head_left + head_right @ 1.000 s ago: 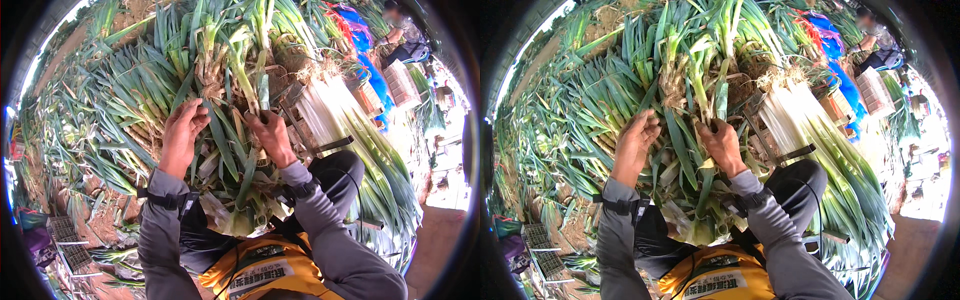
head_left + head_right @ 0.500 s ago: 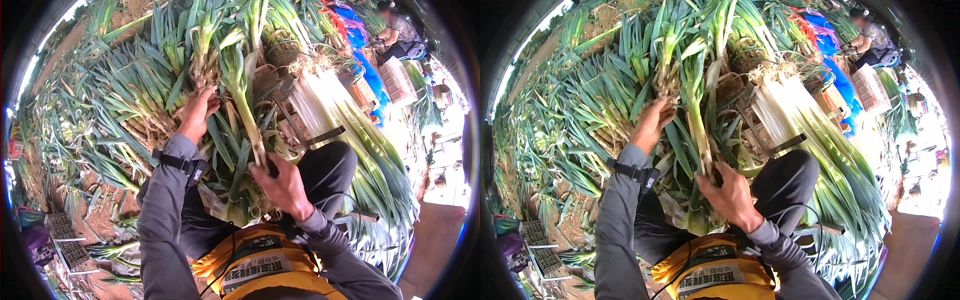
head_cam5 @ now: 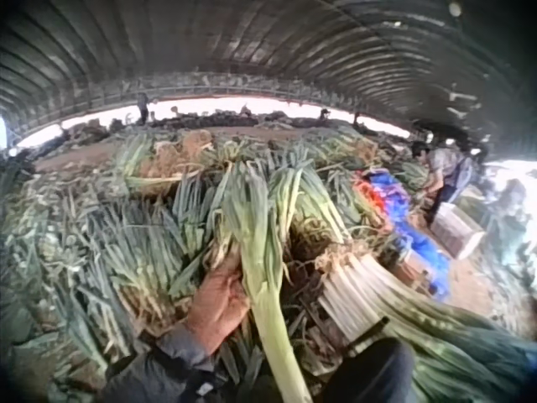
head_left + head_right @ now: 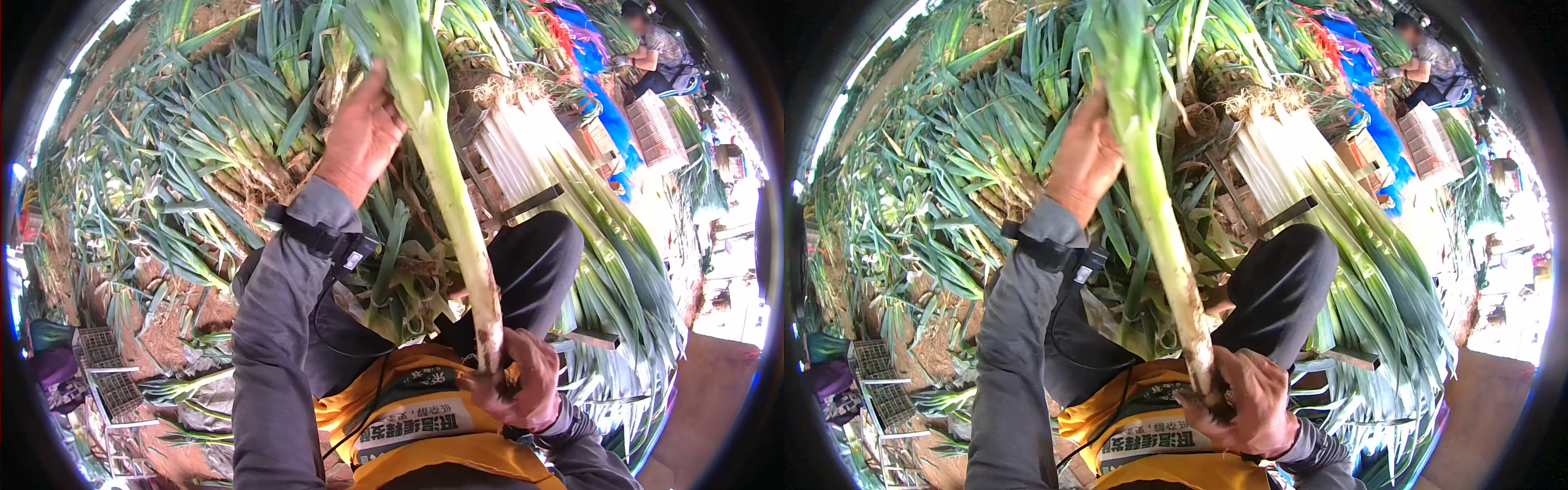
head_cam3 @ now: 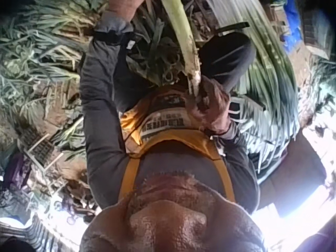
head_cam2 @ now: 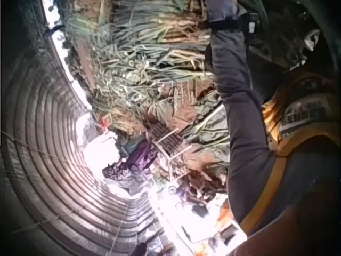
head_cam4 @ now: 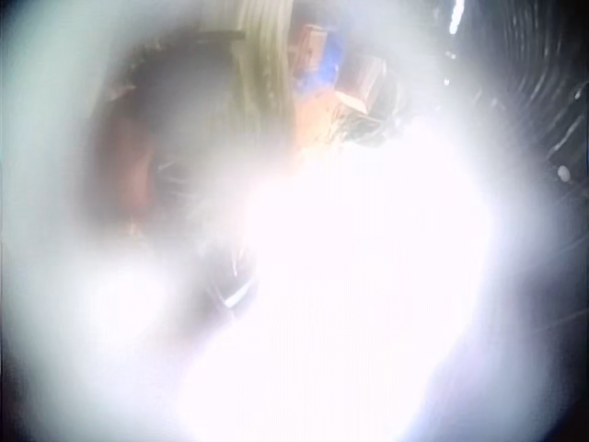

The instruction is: Peeling and trimming outer layers from harvested leeks for processing.

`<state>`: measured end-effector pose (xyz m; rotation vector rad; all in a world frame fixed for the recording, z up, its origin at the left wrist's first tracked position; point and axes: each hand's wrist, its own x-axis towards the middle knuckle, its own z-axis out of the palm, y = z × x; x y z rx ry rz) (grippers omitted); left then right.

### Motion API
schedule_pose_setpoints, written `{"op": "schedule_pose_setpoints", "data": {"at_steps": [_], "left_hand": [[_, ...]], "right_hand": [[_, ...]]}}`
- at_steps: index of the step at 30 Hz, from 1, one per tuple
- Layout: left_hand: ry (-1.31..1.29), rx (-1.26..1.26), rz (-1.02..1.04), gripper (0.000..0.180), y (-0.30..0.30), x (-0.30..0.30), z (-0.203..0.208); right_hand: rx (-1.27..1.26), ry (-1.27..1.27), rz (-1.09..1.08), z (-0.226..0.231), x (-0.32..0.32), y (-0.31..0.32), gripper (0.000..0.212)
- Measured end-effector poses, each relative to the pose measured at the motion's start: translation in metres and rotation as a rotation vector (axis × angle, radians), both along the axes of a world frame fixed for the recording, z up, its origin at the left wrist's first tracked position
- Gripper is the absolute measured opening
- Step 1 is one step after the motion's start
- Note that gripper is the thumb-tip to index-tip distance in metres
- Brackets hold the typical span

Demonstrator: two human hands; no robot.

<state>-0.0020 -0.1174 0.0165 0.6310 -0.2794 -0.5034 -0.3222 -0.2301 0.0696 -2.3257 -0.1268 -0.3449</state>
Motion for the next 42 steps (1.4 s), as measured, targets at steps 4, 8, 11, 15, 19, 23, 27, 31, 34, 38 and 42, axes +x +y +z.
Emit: {"op": "schedule_pose_setpoints", "data": {"at_steps": [4, 8, 11, 15, 19, 23, 27, 31, 34, 38, 42], "left_hand": [[-0.131, -0.079, 0.109, 0.041, 0.041, -0.005, 0.040], [-0.110, -0.093, 0.200, 0.038, 0.079, 0.003, 0.039], [-0.094, -0.086, 0.248, 0.036, 0.101, 0.012, 0.020], [-0.115, -0.028, 0.337, 0.030, 0.122, 0.017, 0.003], [-0.101, -0.044, 0.407, 0.028, 0.134, 0.019, -0.003], [-0.148, 0.003, 0.456, 0.035, 0.155, 0.033, -0.003], [-0.068, -0.054, 0.427, 0.037, 0.185, 0.052, -0.011], [-0.043, -0.120, 0.511, 0.034, 0.215, 0.071, -0.015], [-0.119, -0.038, 0.501, 0.031, 0.235, 0.079, -0.021], [-0.132, 0.103, 0.783, 0.030, 0.238, 0.073, -0.028], [-0.039, 0.076, 0.729, 0.032, 0.221, 0.059, -0.026]], "right_hand": [[-0.038, -0.012, 0.086, -0.041, 0.016, 0.005, 0.048], [-0.125, 0.069, 0.209, -0.092, 0.066, 0.010, 0.040], [0.113, 0.027, 0.254, -0.108, 0.112, 0.020, 0.042], [0.269, 0.099, 0.117, -0.065, 0.199, 0.048, 0.044], [0.438, 0.021, 0.252, -0.059, 0.259, 0.083, 0.035], [0.894, 0.054, 0.353, -0.059, 0.263, 0.094, 0.022], [1.181, 0.188, 0.513, -0.071, 0.259, 0.084, 0.020], [0.985, 0.462, 0.494, -0.096, 0.241, 0.062, 0.020], [0.036, 0.522, 0.553, -0.157, 0.202, 0.053, 0.015], [-0.504, 0.667, 0.592, -0.289, 0.127, 0.029, 0.024], [-0.467, 0.541, 0.854, -0.229, 0.153, 0.032, 0.023]]}}
